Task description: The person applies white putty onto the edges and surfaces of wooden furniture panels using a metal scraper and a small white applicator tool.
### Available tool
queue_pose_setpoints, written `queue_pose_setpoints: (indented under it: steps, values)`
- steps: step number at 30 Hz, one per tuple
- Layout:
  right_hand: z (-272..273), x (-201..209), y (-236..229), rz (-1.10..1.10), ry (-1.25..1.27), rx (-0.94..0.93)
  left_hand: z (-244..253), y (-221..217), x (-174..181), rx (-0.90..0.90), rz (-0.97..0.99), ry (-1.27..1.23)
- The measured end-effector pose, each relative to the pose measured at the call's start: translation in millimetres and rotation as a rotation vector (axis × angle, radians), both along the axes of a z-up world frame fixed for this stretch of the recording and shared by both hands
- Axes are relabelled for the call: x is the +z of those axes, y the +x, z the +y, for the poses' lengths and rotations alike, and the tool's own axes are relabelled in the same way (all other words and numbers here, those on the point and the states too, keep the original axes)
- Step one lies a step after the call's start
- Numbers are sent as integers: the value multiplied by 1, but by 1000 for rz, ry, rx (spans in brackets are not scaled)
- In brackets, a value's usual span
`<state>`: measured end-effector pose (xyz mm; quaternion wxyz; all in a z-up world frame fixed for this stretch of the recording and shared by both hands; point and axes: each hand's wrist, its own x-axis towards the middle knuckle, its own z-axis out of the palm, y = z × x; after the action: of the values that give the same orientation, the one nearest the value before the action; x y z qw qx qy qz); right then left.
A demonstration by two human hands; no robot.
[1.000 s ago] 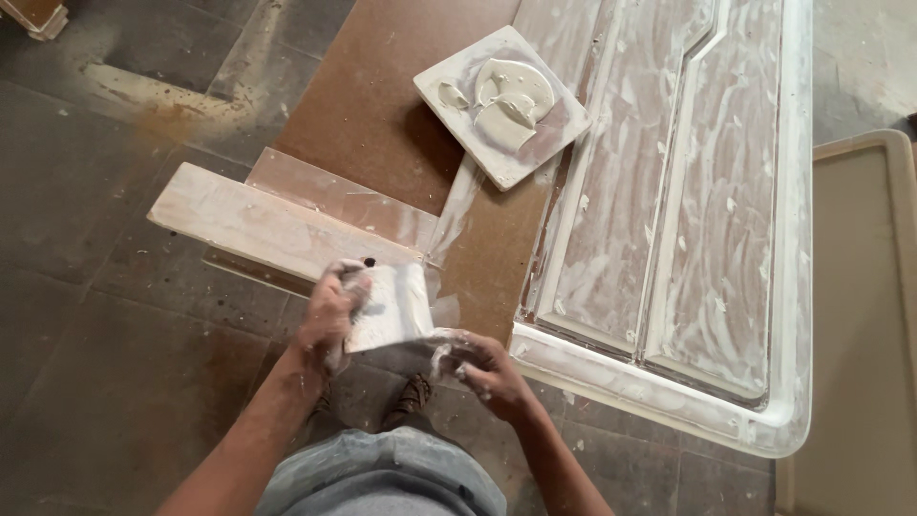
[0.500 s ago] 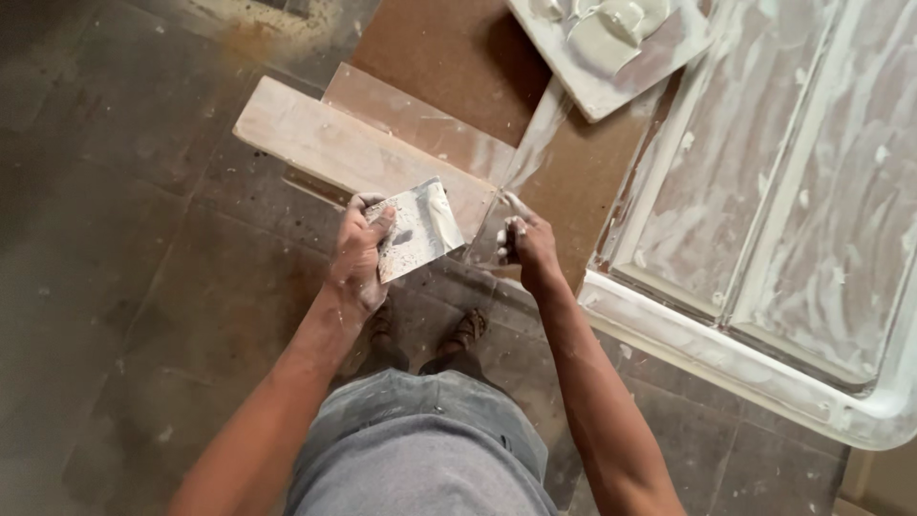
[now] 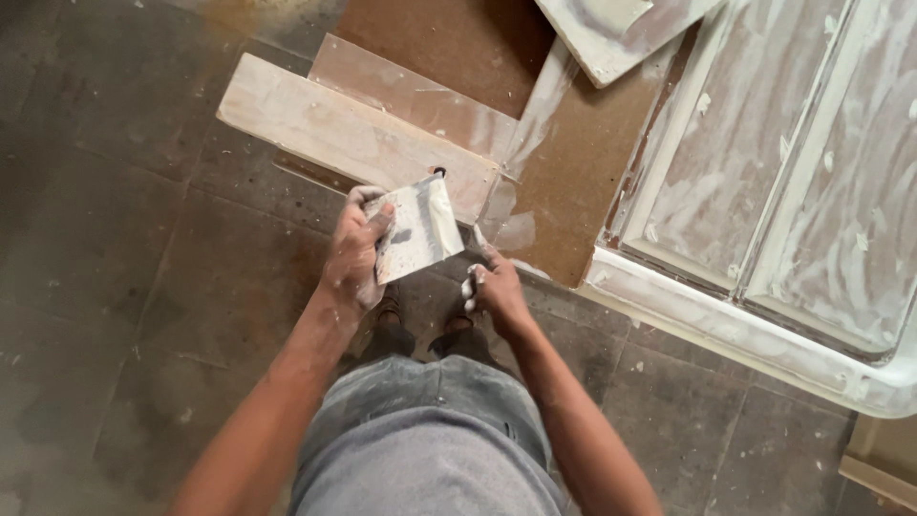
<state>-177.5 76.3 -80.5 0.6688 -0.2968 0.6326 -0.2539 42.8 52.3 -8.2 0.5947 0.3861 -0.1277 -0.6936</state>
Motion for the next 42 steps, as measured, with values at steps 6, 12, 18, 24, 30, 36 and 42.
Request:
queue_pose_setpoints:
  steps: [6,12,18,24,30,36,42]
  values:
    - [-74,-10,-34,-63,-14,-133,-12,-11,8,-20,-5,36]
    - [-18,-23,2,-36,-41,-35,-10,-10,1,-26,8,3]
    - [8,10,-8,-147,21,-48,-7,-17,-6,-40,-21,39]
    - [-85,15,-30,-135,-32,-133,-4,-22,2,-30,-55,61]
    - [-57,11,-5,-153,-22,-151,4,-17,3,-45,-6,39]
    - [40,31,1,-362,235,-61,5,-16,-12,-73,-24,64]
    - [36,66,-33,-435,-202,-177,19,-7,-26,-277,-172,161]
